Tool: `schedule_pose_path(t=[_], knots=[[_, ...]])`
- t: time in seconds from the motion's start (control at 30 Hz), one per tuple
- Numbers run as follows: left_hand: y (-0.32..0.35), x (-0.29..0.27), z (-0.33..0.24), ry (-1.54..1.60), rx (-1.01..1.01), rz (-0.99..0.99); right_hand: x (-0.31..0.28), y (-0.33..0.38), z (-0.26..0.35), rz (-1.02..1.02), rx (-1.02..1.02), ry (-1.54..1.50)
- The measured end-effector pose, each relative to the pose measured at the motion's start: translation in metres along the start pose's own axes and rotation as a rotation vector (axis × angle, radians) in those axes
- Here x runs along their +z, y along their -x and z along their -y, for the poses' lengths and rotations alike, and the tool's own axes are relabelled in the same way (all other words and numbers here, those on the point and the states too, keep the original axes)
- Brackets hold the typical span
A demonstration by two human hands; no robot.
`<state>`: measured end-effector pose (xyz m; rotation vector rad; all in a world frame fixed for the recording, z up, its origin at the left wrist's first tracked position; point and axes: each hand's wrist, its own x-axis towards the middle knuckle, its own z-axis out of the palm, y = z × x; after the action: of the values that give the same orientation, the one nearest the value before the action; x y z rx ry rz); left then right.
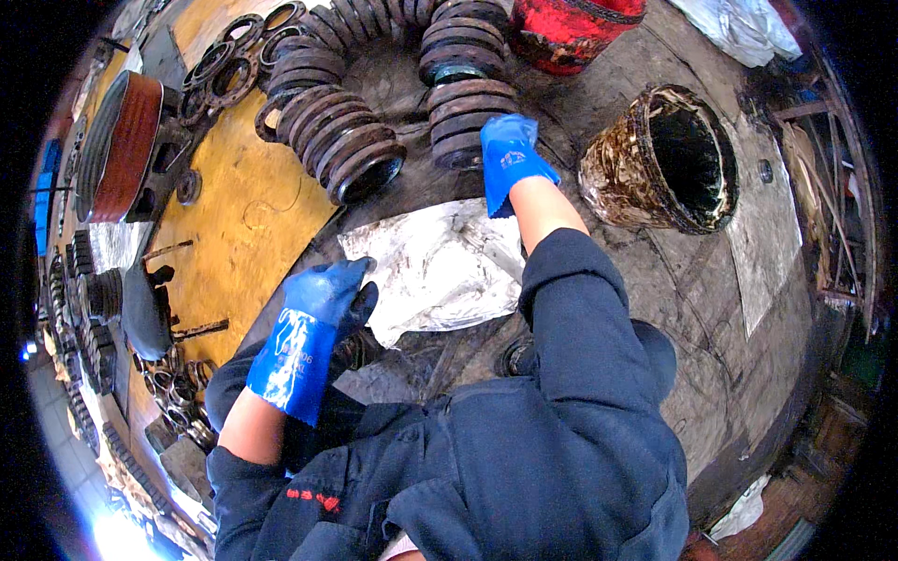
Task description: The person sits on the floor and cleans circular metal parts using a hammer, a file, and a brush. They repeatedly strike, scrape, and brush the parts to remove debris, then place them on a nearby surface.
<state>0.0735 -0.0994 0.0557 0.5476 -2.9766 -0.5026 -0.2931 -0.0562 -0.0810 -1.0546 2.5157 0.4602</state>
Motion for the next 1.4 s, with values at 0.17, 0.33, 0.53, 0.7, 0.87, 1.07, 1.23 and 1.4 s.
schedule_pose_path(t=[0.17, 0.33, 0.53, 0.7, 0.87, 1.07, 1.23, 1.4], knots=[[-0.002, 0.003, -0.004, -0.018, -0.019, 0.066, 0.011, 0.0, -0.007, -0.001, -0.135, 0.039], [-0.013, -0.004, -0.012, -0.04, -0.027, 0.121, 0.044, 0.018, -0.013, -0.004, -0.289, 0.12], [-0.022, 0.006, -0.016, -0.009, 0.006, 0.105, 0.133, 0.032, -0.027, -0.216, -0.383, 0.062], [-0.021, 0.02, -0.012, 0.006, -0.021, 0.113, 0.139, 0.035, -0.037, -0.249, -0.395, 0.078], [-0.028, 0.027, -0.013, 0.056, -0.073, 0.168, 0.129, 0.028, -0.043, -0.257, -0.464, 0.145], [-0.034, 0.045, -0.001, 0.197, -0.329, 0.582, 0.106, 0.027, -0.029, -0.181, -0.318, -0.001], [-0.09, 0.101, 0.03, 0.248, -0.185, 0.398, 0.088, 0.038, -0.021, -0.154, 0.001, -0.439], [-0.149, 0.153, 0.002, 0.261, -0.201, 0.156, 0.09, -0.005, -0.058, 0.066, -0.004, -0.928]])
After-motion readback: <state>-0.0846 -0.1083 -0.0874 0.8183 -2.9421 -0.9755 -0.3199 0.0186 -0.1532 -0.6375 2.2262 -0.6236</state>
